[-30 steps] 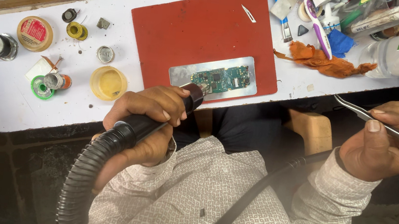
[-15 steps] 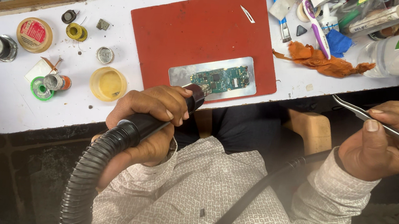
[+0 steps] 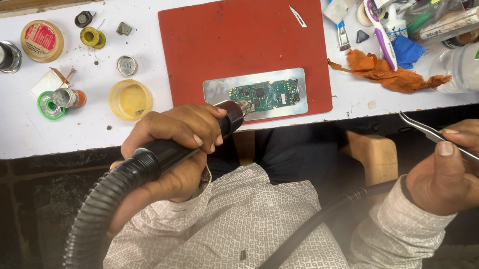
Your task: The person applies flux to a circuit board with a brush, then uses a hot air rework station and tweezers to heat and reposition small components on the board. The person continues to apply heat and adjust components across multiple areas of the board.
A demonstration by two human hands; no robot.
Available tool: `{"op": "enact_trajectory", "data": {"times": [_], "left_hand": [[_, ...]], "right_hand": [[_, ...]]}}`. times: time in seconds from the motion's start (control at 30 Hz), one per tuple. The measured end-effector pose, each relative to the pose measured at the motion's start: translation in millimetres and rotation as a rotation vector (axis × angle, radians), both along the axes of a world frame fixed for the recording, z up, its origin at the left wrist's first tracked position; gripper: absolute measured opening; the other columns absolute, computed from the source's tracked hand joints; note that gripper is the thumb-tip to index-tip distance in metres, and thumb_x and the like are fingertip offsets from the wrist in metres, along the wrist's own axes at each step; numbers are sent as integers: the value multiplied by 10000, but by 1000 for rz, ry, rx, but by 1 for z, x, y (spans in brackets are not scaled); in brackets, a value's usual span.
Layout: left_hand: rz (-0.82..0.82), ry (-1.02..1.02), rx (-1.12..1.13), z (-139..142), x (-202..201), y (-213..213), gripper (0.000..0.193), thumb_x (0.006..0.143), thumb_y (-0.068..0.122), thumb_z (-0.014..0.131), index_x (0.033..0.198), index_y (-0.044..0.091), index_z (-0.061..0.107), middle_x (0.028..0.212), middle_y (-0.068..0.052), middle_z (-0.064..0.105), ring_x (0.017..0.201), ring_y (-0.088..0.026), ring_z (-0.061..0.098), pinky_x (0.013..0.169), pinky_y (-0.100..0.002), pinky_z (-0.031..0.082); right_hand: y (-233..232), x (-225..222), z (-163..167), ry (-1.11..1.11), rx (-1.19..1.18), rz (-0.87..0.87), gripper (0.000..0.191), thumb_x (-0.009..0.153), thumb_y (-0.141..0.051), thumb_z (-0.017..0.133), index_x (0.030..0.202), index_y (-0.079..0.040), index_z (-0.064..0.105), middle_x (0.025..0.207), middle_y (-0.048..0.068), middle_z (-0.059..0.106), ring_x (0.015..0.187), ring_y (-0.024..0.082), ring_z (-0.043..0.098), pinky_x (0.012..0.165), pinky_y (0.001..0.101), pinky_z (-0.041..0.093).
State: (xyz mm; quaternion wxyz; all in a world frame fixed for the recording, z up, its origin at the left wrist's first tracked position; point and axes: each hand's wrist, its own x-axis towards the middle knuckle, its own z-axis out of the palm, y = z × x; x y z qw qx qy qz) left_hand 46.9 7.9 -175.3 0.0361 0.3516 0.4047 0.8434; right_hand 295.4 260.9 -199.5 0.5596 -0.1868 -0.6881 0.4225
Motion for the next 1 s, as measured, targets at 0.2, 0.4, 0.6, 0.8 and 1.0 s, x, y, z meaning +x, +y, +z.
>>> {"op": "enact_trajectory", "data": {"times": [0.2, 0.4, 0.6, 0.8, 1.0], "left_hand": [[-72, 77, -42, 22, 1, 4, 717, 903, 754, 470, 941, 40, 533, 696, -116, 619, 591, -249, 673, 781, -482, 643], [-143, 89, -63, 42, 2, 6, 466, 971, 517, 606, 967, 54, 551, 752, -96, 623, 730, -225, 676, 937, -466, 605], [-175, 154, -304, 40, -2, -7, 135, 1061, 106, 651, 1000, 70, 536, 791, -81, 672, 745, -200, 730, 934, -446, 639], [-135, 143, -323, 39, 0, 0, 179, 1099, 98, 637, 955, 54, 539, 768, -94, 668, 717, -200, 724, 917, -449, 647], [-116, 106, -282, 40, 2, 6, 291, 1103, 284, 613, 934, 55, 549, 736, -92, 649, 691, -207, 711, 918, -460, 641]], "right_hand": [[-26, -41, -2, -173, 19, 98, 108, 918, -26, 804, 976, 32, 733, 858, 118, 680, 856, 206, 638, 748, 286, 447], [-48, -87, -3, -351, -19, 345, 148, 832, 24, 769, 978, 23, 744, 910, 106, 693, 859, 191, 621, 781, 292, 485], [-47, -109, -9, -446, 38, 436, 180, 807, 22, 751, 985, -10, 754, 914, 90, 699, 905, 194, 611, 831, 307, 480], [-45, -116, -20, -460, 76, 488, 176, 805, -10, 761, 979, -36, 759, 917, 72, 706, 919, 189, 615, 838, 311, 494], [-44, -119, -21, -487, 117, 503, 149, 808, -20, 769, 955, -46, 767, 917, 48, 722, 903, 175, 612, 842, 313, 484]]}}
